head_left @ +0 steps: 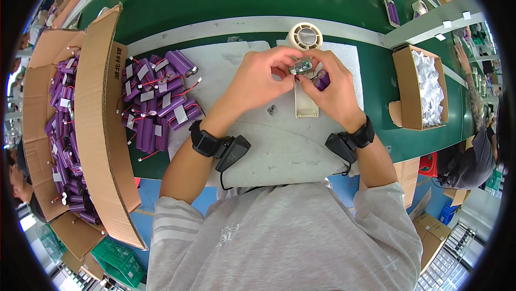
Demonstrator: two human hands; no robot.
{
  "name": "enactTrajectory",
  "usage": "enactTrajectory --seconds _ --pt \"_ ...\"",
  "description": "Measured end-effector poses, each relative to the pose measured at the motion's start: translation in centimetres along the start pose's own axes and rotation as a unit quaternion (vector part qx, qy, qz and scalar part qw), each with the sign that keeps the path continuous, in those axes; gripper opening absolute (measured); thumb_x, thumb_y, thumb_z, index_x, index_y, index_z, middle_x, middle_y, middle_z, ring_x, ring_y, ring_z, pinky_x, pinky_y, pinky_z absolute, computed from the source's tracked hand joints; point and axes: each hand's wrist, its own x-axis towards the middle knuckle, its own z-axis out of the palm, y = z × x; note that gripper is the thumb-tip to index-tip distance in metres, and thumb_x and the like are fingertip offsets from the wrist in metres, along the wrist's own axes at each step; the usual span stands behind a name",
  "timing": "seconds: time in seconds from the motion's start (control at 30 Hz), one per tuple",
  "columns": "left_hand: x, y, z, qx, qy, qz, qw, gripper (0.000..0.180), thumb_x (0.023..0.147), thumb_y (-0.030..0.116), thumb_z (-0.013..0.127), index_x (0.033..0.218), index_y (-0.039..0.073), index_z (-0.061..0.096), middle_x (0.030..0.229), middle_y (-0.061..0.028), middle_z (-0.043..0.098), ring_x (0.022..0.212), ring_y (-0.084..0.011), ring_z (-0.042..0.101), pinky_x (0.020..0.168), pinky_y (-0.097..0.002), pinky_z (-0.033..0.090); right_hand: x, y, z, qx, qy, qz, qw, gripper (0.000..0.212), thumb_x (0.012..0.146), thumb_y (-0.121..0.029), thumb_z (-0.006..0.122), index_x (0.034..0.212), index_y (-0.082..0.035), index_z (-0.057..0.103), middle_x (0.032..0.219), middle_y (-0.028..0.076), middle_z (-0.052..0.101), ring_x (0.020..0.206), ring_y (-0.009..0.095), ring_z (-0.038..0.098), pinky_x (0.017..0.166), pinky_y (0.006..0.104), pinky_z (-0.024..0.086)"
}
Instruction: The person picks up a battery pack and a fan housing, connects the wires to a circuit board, and fits the battery into the housing. They then apply a piece of tape to the battery and place the assembly onto a conveyor belt.
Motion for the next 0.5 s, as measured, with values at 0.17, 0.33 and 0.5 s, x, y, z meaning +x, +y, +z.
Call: enactTrajectory --seconds 0.17,0.33,0.5 --pt "0.0 -0.1 0.0 0.049 0.015 0.013 0.999 0.034 0.075 -0.002 0.065 0.109 0.001 0.067 0.092 -0.0101 0.07 0.08 -0.0126 0.067 0.076 -0.026 0.055 0.0 0.8 0.2 -0.015 0.021 -0.045 0.999 0.034 0.07 -0.003 0.076 0.102 -0.005 0.064 0.086 0.007 0.061 0.069 0.015 0.057 0.06 0.0261 0.048" --pt "0.1 -0.2 -0.1 -0.004 0.031 -0.056 0.998 0.027 0.075 0.0 0.067 0.102 0.001 0.07 0.088 -0.0119 0.071 0.075 -0.013 0.067 0.071 -0.0257 0.055 0.0 0.9 0.3 -0.025 0.021 -0.028 0.999 0.032 0.07 -0.003 0.076 0.1 -0.005 0.065 0.088 0.007 0.062 0.07 0.015 0.059 0.061 0.0251 0.048" --pt "0.0 -1.0 0.1 -0.013 0.044 -0.054 0.997 0.024 0.075 0.001 0.068 0.099 0.001 0.071 0.086 -0.0119 0.071 0.072 -0.0124 0.066 0.068 -0.0251 0.054 -0.1 1.1 0.4 -0.033 0.036 -0.013 0.999 0.03 0.07 -0.003 0.077 0.098 -0.004 0.066 0.086 0.005 0.063 0.067 0.013 0.058 0.058 0.0237 0.047"
